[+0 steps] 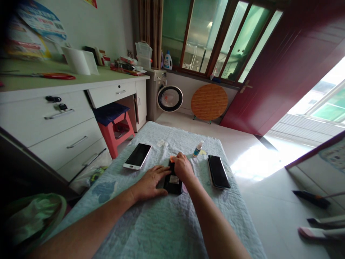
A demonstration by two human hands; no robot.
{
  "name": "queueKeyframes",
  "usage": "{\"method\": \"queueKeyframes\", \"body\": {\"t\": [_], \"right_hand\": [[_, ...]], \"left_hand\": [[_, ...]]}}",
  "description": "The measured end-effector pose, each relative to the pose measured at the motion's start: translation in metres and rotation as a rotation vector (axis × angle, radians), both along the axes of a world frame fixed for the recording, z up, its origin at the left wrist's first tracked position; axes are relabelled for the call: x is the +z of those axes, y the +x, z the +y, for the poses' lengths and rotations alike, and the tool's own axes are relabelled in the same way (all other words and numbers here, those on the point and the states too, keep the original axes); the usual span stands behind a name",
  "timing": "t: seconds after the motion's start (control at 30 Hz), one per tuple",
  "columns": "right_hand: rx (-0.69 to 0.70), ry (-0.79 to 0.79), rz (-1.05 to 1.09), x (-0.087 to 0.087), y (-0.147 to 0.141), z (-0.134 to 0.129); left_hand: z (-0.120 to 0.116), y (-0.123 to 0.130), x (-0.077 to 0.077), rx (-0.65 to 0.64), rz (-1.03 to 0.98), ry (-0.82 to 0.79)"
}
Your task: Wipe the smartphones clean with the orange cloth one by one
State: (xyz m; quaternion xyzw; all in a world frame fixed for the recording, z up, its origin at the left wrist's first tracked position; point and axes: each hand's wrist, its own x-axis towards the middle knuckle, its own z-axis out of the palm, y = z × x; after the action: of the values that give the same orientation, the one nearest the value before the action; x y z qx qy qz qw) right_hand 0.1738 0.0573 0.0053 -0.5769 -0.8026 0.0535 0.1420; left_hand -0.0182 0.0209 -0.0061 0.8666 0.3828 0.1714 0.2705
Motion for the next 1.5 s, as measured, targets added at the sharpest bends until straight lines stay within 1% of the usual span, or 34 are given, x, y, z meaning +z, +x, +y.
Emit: {"method": "queueKeyframes", "body": {"t": [0.1, 0.23, 0.33, 0.43, 0.57, 0.73, 0.87, 0.93, 1.0, 1.07, 1.2, 1.5], "right_hand": [[-0.081, -0.001, 0.016, -0.005, 0.011, 0.002], [-0.197, -0.02, 0.04, -0.008, 0.023, -0.005], [-0.231, -0.041, 0.039, -0.007, 0.025, -0.014], [-0.213, -0.062, 0.06, -0.005, 0.023, -0.029], [-0.172, -0.122, 0.105, 0.0, 0.019, -0.057], [-0.104, -0.172, 0.128, 0.011, 0.016, -0.092], [-0.024, -0.179, 0.136, 0.023, 0.009, -0.109], [0.035, -0.17, 0.139, 0.025, 0.004, -0.114], [0.083, -0.145, 0.143, 0.023, -0.001, -0.115], [0.092, -0.106, 0.146, 0.017, -0.004, -0.112], [0.054, -0.036, 0.156, 0.006, -0.002, -0.101], [-0.053, 0.012, 0.134, 0.001, 0.003, -0.082]], "left_hand": [[0.0, 0.0, 0.0, 0.007, 0.036, 0.007], [0.0, 0.0, -0.003, 0.006, 0.046, 0.014], [0.001, 0.0, -0.005, 0.001, 0.05, 0.018], [0.001, -0.001, -0.005, -0.007, 0.04, 0.024], [0.0, -0.001, -0.004, -0.004, 0.033, 0.002], [0.0, 0.001, -0.002, 0.011, 0.065, 0.004], [0.0, 0.002, -0.001, 0.018, 0.086, 0.011], [-0.001, 0.002, -0.001, 0.02, 0.08, 0.015], [-0.001, 0.002, -0.001, 0.019, 0.069, 0.02], [-0.001, 0.002, -0.002, 0.013, 0.065, 0.018], [0.0, 0.001, -0.002, 0.004, 0.068, 0.01], [0.0, 0.001, 0.002, 0.001, 0.079, 0.008]]}}
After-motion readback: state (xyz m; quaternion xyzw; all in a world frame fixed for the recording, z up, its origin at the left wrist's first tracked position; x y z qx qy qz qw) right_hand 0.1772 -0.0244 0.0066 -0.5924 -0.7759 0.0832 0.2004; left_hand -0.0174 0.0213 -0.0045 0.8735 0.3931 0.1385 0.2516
